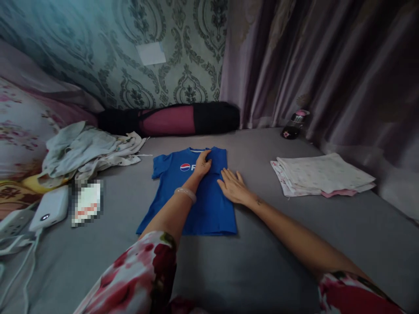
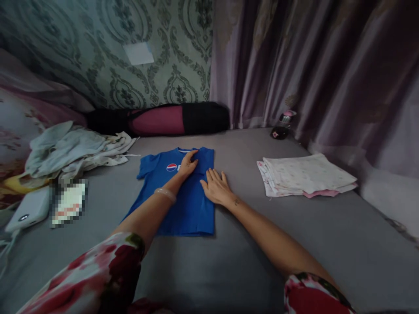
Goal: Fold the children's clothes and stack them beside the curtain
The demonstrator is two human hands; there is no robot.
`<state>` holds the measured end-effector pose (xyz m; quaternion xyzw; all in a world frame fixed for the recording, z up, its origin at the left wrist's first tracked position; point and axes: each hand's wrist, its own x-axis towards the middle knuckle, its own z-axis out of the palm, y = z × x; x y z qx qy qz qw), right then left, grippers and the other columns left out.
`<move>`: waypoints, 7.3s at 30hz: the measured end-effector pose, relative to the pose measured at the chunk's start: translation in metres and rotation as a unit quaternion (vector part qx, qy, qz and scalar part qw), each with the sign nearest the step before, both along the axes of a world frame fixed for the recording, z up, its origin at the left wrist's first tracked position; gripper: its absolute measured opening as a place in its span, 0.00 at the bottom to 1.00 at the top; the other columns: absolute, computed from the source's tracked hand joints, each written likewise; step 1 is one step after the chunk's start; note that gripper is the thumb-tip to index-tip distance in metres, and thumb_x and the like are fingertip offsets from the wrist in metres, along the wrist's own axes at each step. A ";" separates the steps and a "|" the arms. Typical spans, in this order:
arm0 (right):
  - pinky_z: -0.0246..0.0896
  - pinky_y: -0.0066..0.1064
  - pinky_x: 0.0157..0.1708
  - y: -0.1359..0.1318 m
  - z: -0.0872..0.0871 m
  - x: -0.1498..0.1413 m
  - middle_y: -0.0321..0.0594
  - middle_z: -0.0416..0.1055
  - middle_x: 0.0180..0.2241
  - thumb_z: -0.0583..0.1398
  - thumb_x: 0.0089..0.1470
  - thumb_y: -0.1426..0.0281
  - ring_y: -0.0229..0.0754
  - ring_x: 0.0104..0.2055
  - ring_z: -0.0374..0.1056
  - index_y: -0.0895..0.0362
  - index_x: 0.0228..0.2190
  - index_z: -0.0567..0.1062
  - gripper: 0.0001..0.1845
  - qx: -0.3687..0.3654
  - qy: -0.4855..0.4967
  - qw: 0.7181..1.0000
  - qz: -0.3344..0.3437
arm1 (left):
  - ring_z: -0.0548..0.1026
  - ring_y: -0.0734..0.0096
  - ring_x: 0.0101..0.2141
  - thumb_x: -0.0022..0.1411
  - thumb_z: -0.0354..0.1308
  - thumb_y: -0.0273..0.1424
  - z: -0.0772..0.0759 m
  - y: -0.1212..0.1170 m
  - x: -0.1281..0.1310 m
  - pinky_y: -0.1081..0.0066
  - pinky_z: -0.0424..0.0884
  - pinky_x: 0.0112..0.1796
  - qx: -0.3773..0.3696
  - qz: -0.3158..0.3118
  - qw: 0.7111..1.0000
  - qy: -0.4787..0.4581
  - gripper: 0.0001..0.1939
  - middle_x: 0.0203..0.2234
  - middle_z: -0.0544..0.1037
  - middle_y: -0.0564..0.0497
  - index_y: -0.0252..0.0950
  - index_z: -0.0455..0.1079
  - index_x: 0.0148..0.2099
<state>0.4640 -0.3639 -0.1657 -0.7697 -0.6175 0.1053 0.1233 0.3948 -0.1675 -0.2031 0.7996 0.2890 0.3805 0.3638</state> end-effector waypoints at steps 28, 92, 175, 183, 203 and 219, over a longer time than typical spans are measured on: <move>0.38 0.53 0.62 0.117 -0.011 0.074 0.43 0.51 0.66 0.40 0.64 0.64 0.49 0.67 0.44 0.58 0.63 0.55 0.29 0.016 -0.039 0.992 -0.117 | 0.65 0.62 0.58 0.51 0.51 0.16 0.000 -0.007 -0.002 0.58 0.61 0.59 0.063 -0.041 0.997 -0.020 0.30 0.56 0.69 0.46 0.38 0.69 0.56; 0.29 0.45 0.65 0.108 0.002 0.018 0.52 0.38 0.68 0.35 0.64 0.59 0.50 0.69 0.32 0.68 0.65 0.47 0.35 0.024 -0.005 0.995 -0.099 | 0.66 0.53 0.57 0.58 0.57 0.33 0.016 -0.019 -0.143 0.57 0.63 0.56 0.152 -0.040 0.939 0.305 0.23 0.55 0.67 0.38 0.35 0.63 0.56; 0.28 0.45 0.65 0.125 0.008 -0.004 0.54 0.41 0.67 0.37 0.64 0.56 0.51 0.69 0.36 0.71 0.64 0.49 0.38 -0.024 -0.075 0.990 -0.119 | 0.61 0.52 0.61 0.67 0.47 0.39 0.026 -0.055 -0.198 0.57 0.59 0.58 0.180 0.046 0.910 0.371 0.24 0.59 0.64 0.33 0.28 0.61 0.59; 0.27 0.45 0.65 0.146 -0.008 0.009 0.54 0.41 0.67 0.36 0.64 0.56 0.51 0.69 0.35 0.71 0.65 0.48 0.38 -0.041 -0.068 0.987 -0.140 | 0.60 0.51 0.61 0.67 0.47 0.39 0.026 -0.057 -0.195 0.56 0.59 0.59 0.175 0.052 0.907 0.380 0.24 0.60 0.64 0.34 0.29 0.61 0.59; 0.29 0.44 0.65 0.213 -0.005 -0.061 0.49 0.40 0.68 0.38 0.65 0.58 0.46 0.69 0.34 0.68 0.65 0.48 0.36 -0.026 -0.078 0.997 0.004 | 0.66 0.54 0.56 0.65 0.51 0.34 0.039 -0.054 -0.206 0.59 0.64 0.55 0.120 0.087 0.931 0.334 0.19 0.56 0.66 0.35 0.31 0.63 0.54; 0.61 0.31 0.47 0.249 0.041 -0.152 0.44 0.75 0.46 0.51 0.60 0.67 0.45 0.50 0.69 0.54 0.43 0.77 0.17 -0.019 0.034 0.998 0.054 | 0.74 0.74 0.23 0.60 0.54 0.31 0.073 -0.040 -0.244 0.76 0.68 0.26 -0.277 0.154 0.929 0.191 0.08 0.21 0.75 0.52 0.31 0.71 0.36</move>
